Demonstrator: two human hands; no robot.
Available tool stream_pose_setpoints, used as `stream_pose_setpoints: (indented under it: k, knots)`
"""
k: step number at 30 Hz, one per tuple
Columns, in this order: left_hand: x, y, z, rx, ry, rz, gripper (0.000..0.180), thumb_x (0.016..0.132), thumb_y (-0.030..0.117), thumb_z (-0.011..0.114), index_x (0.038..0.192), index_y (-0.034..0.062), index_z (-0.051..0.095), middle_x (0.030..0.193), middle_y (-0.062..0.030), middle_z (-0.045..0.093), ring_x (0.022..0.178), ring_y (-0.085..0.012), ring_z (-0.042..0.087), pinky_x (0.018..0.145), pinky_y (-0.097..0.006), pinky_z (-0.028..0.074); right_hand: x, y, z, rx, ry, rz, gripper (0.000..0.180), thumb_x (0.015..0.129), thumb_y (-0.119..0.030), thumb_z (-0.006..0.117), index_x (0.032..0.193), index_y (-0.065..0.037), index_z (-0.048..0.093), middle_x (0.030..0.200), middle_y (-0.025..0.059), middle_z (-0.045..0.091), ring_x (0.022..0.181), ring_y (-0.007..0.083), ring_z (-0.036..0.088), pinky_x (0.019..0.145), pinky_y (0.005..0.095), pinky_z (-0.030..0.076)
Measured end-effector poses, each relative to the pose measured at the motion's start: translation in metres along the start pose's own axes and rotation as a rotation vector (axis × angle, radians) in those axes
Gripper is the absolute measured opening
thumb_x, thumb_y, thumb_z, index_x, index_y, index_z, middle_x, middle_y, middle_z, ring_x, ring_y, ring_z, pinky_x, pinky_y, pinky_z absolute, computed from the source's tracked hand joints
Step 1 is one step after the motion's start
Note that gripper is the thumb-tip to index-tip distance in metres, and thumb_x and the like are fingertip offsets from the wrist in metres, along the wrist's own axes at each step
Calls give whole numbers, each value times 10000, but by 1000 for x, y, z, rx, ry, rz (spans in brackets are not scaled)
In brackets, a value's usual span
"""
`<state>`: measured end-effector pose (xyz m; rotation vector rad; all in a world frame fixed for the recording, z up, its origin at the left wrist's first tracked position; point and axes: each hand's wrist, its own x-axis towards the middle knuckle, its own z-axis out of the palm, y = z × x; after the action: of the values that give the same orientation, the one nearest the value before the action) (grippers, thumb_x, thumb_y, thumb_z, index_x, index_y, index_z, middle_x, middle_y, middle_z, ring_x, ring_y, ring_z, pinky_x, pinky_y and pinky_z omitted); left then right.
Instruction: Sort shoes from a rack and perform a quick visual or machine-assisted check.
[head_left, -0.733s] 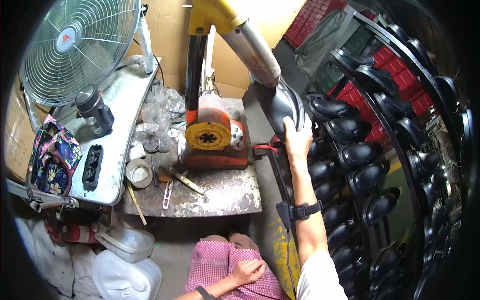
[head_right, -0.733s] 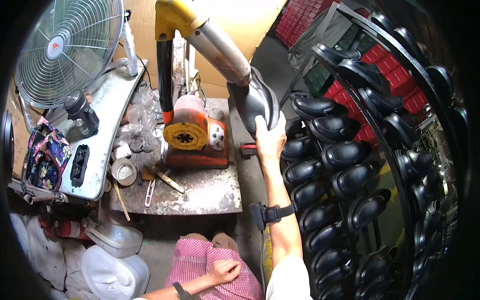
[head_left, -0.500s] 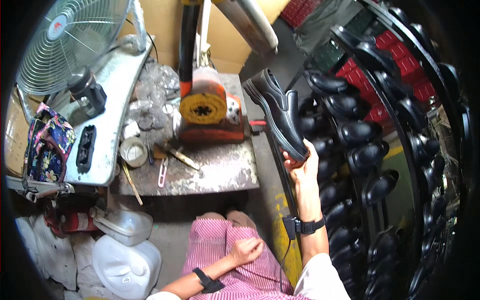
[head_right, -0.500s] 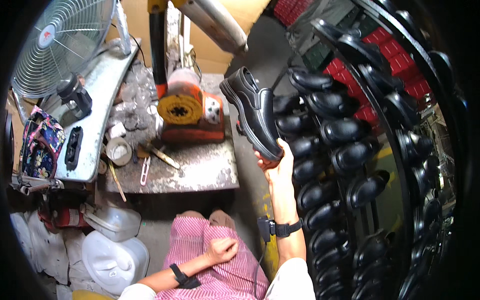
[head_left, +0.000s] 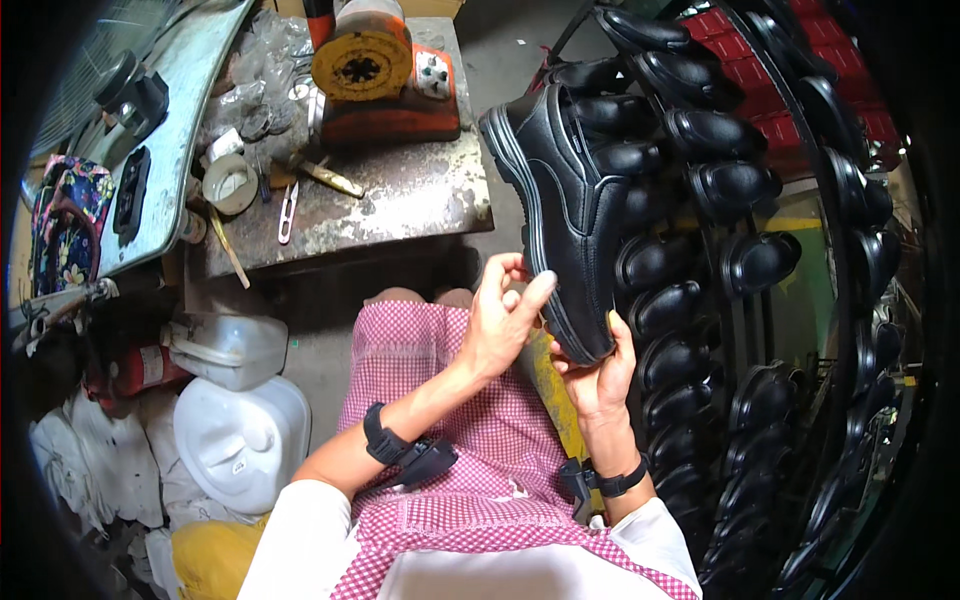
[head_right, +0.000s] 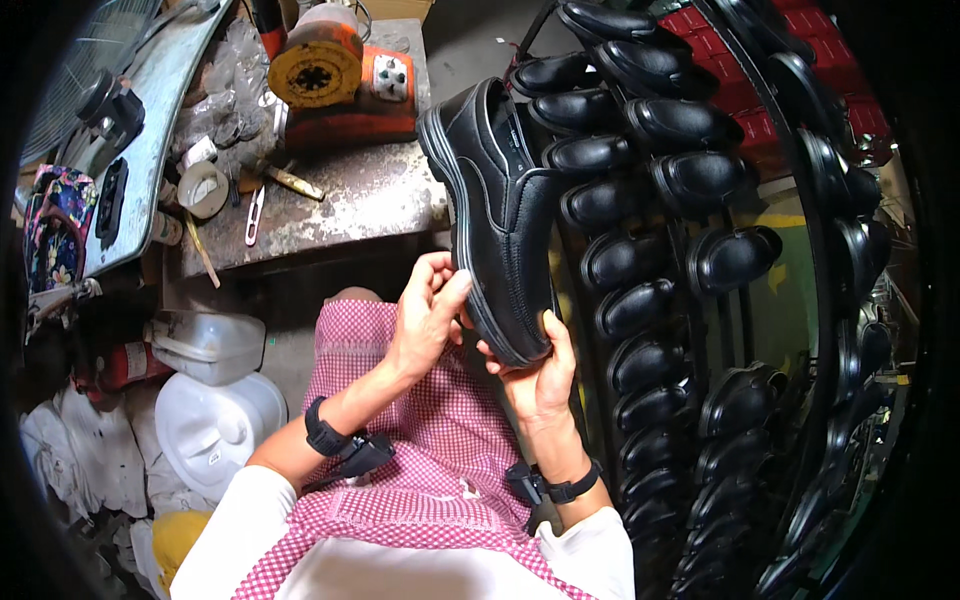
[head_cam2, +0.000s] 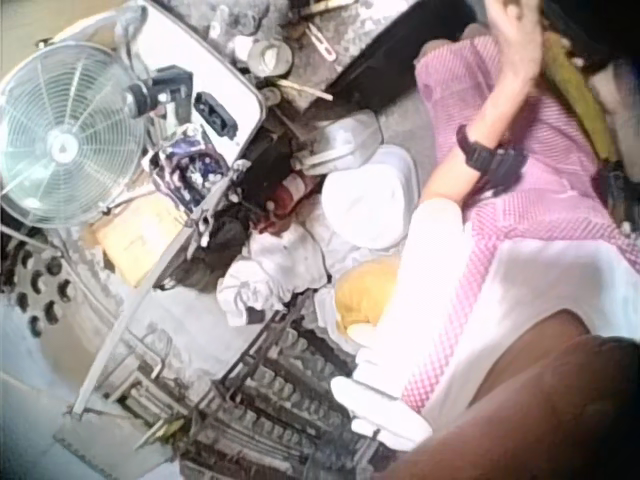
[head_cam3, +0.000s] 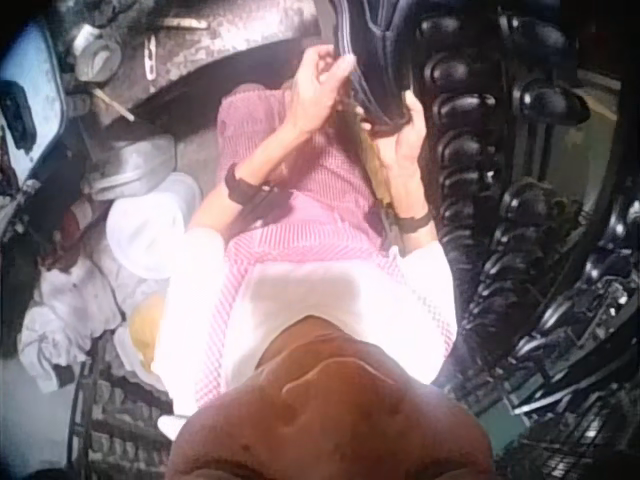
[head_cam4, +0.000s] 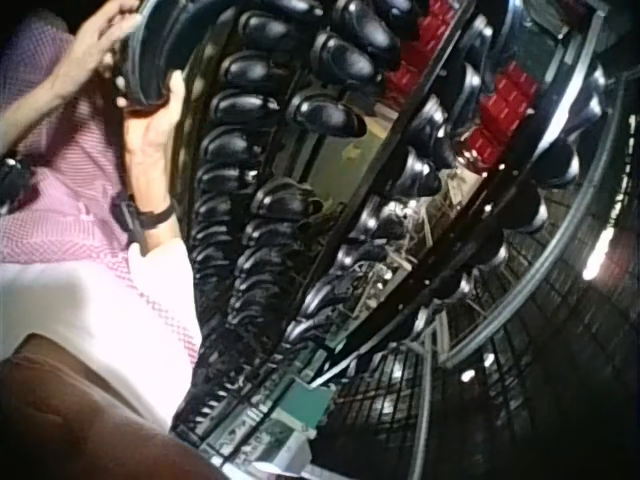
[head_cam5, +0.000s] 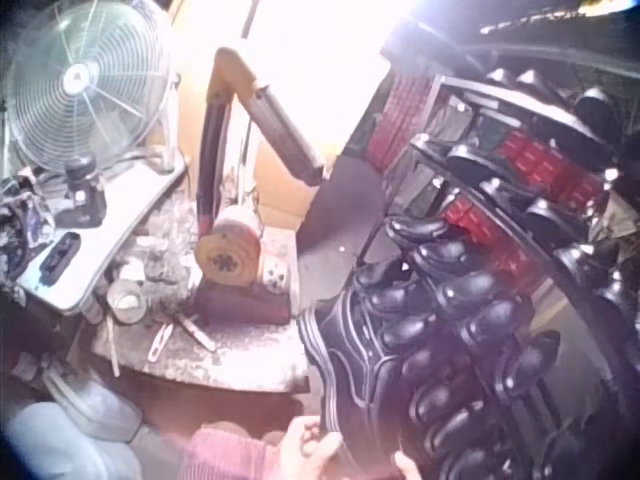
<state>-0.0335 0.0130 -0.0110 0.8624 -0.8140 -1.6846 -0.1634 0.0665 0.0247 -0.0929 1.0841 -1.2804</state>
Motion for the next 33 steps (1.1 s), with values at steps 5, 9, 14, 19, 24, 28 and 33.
stream_pose_setpoints:
  k: [5, 9, 14, 19, 24, 28, 33]
  knots:
    - [-20, -1, 19, 149, 70, 152, 363, 863, 230, 613, 1066, 5, 414, 915, -91, 550, 635, -89, 555, 507, -205, 455, -22, 19, -9, 106, -25, -18, 466, 860, -444, 452, 1043, -40, 595, 884, 100, 663, 638, 238, 637, 487, 286, 456]
    - [-35, -5, 16, 344, 52, 202, 302, 912, 206, 541, 1095, -2, 422, 800, -32, 567, 638, -39, 516, 597, -187, 460, -32, 27, -13, 140, -78, -64, 444, 869, -412, 449, 1066, -37, 583, 912, 109, 663, 663, 258, 653, 488, 288, 478]
    - [-44, -5, 15, 620, 107, 335, 326, 912, 219, 523, 1133, -7, 444, 730, -61, 553, 585, -99, 513, 534, -240, 426, -40, 29, -20, 196, -107, -54, 444, 867, -411, 451, 1057, -33, 587, 917, 116, 661, 675, 253, 653, 501, 291, 478]
    - [-54, 3, 16, 740, 41, 217, 338, 898, 221, 547, 1138, 2, 452, 742, -38, 542, 594, -67, 503, 530, -226, 425, -44, 38, -26, 234, -123, -48, 442, 869, -403, 452, 1061, -28, 586, 912, 112, 660, 687, 243, 646, 535, 301, 483]
    - [-66, 3, 11, 510, 13, 77, 459, 846, 328, 588, 1142, 9, 443, 849, -136, 571, 596, -169, 558, 562, -313, 465, -53, 46, -26, 166, -68, -74, 446, 867, -410, 450, 1073, -38, 585, 901, 90, 657, 679, 207, 615, 529, 294, 470]
    - [-72, -5, 12, 518, 78, 264, 418, 848, 298, 585, 1123, 13, 450, 866, -129, 573, 653, -195, 590, 578, -316, 479, -57, 55, -25, 161, -108, -68, 456, 868, -430, 445, 1094, -56, 577, 926, 76, 655, 705, 195, 620, 546, 297, 477]
    - [-72, 4, 5, 636, 188, 246, 298, 871, 290, 558, 1003, 24, 527, 752, -108, 582, 559, -191, 570, 528, -317, 455, -58, 67, -25, 139, -114, -93, 446, 871, -416, 461, 1095, -49, 573, 939, 87, 655, 746, 215, 640, 558, 302, 505]
